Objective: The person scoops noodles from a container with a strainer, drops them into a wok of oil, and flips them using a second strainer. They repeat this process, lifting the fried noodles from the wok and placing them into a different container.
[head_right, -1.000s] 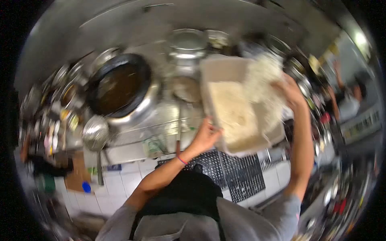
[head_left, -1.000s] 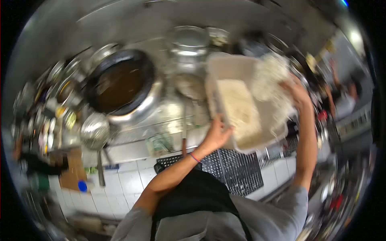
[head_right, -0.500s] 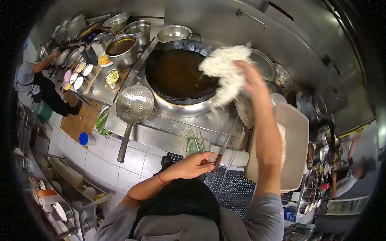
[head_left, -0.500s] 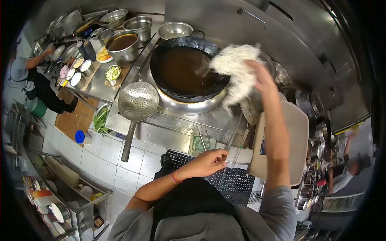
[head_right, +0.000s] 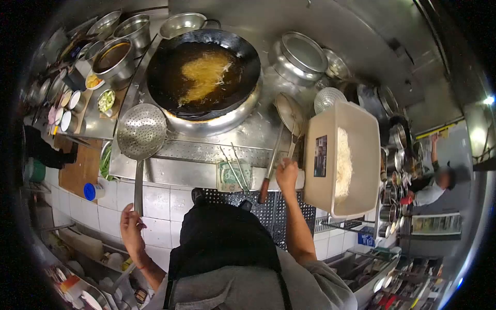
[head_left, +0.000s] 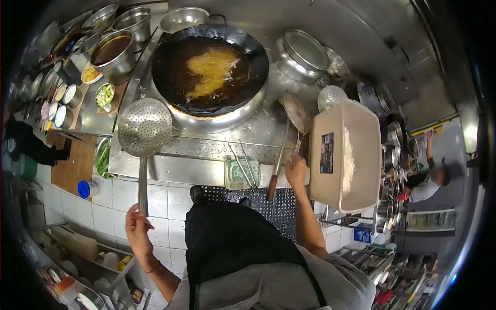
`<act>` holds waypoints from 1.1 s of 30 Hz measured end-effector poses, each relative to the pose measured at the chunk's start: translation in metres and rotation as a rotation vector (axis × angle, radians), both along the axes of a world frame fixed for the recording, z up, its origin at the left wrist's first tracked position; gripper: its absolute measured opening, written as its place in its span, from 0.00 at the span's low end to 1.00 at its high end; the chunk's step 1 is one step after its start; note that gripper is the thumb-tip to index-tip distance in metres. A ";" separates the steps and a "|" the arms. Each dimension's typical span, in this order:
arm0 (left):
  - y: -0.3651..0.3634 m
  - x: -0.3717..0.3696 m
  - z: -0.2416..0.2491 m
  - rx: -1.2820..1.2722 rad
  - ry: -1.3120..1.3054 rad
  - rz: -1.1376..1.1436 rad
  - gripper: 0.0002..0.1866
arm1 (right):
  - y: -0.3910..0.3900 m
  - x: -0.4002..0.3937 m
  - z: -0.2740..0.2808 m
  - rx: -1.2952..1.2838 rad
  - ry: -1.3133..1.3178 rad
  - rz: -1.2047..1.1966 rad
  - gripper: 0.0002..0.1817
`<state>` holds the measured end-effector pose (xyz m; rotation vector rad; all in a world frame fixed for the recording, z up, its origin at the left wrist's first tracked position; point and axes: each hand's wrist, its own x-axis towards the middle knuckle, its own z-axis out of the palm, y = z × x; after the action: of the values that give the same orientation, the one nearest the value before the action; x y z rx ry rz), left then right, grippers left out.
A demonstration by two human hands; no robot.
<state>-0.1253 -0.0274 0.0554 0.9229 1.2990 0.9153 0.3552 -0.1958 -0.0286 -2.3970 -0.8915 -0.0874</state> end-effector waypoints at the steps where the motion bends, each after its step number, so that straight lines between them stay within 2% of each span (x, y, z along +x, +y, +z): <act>1: 0.006 -0.005 0.000 0.012 -0.012 0.087 0.15 | -0.008 -0.009 -0.004 -0.049 0.043 0.021 0.12; 2: 0.014 -0.004 -0.002 0.078 -0.030 0.118 0.15 | -0.007 -0.014 -0.011 -0.045 0.049 0.015 0.12; 4: 0.030 0.015 0.005 0.087 -0.043 0.114 0.15 | -0.001 -0.026 -0.020 -0.074 -0.129 -0.252 0.20; 5: 0.041 0.026 0.011 0.098 -0.062 0.121 0.16 | 0.000 -0.024 -0.020 -0.068 -0.119 -0.249 0.20; 7: 0.048 0.061 0.034 0.187 -0.087 -0.038 0.15 | 0.002 -0.015 -0.018 -0.385 -0.215 -0.320 0.29; 8: 0.052 0.071 0.040 0.229 -0.090 -0.155 0.15 | 0.002 -0.005 -0.024 -0.476 -0.138 -0.331 0.34; 11: 0.053 0.088 0.060 0.307 -0.134 -0.388 0.14 | 0.012 0.001 0.002 -0.464 -0.095 -0.320 0.24; 12: 0.052 0.087 0.065 0.303 -0.144 -0.417 0.14 | 0.011 0.005 0.005 -0.456 -0.093 -0.312 0.24; 14: 0.054 0.081 0.066 0.308 -0.153 -0.441 0.14 | 0.013 0.009 0.015 -0.181 -0.129 -0.189 0.20; 15: 0.055 0.076 0.063 0.304 -0.159 -0.423 0.14 | 0.015 0.008 0.019 -0.177 -0.129 -0.187 0.20; 17: 0.057 0.066 0.060 0.300 -0.168 -0.407 0.14 | 0.025 -0.001 0.053 0.184 -0.032 -0.092 0.17; 18: 0.059 0.060 0.059 0.259 -0.145 -0.389 0.14 | 0.032 -0.006 0.068 0.304 -0.070 0.007 0.17; 19: 0.061 0.055 0.058 0.218 -0.122 -0.373 0.14 | 0.042 -0.023 0.105 0.303 -0.072 0.002 0.17; 20: 0.064 0.052 0.056 0.204 -0.106 -0.358 0.14 | 0.055 -0.048 0.151 0.454 0.375 0.063 0.17; 21: 0.067 0.049 0.055 0.207 -0.112 -0.364 0.14 | 0.068 -0.070 0.174 0.597 0.822 0.126 0.18; 23: 0.077 0.046 0.051 0.220 -0.162 -0.343 0.13 | 0.092 -0.105 0.175 0.733 1.176 0.195 0.18; 24: 0.079 0.048 0.052 0.215 -0.182 -0.324 0.13 | 0.104 -0.110 0.180 0.706 1.304 0.183 0.19; 25: 0.081 0.048 0.050 0.212 -0.187 -0.322 0.13 | 0.117 -0.108 0.179 0.701 1.301 0.182 0.19; 27: 0.084 0.047 0.046 0.228 -0.210 -0.310 0.14 | 0.144 -0.098 0.164 0.683 1.536 0.319 0.14; 28: 0.085 0.045 0.045 0.232 -0.216 -0.308 0.14 | 0.154 -0.095 0.155 0.682 1.530 0.323 0.14; 30: 0.085 0.040 0.042 0.228 -0.204 -0.320 0.14 | 0.173 -0.087 0.140 0.663 1.732 0.268 0.09; 31: 0.085 0.038 0.042 0.228 -0.212 -0.314 0.14 | 0.178 -0.081 0.137 0.656 1.726 0.271 0.09; 33: 0.083 0.031 0.041 0.213 -0.195 -0.289 0.15 | 0.184 -0.072 0.133 0.632 1.969 0.187 0.06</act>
<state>-0.0947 0.0552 0.0968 1.1241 0.8864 0.9006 0.2834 -0.0121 0.1046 -0.8634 0.0096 1.4758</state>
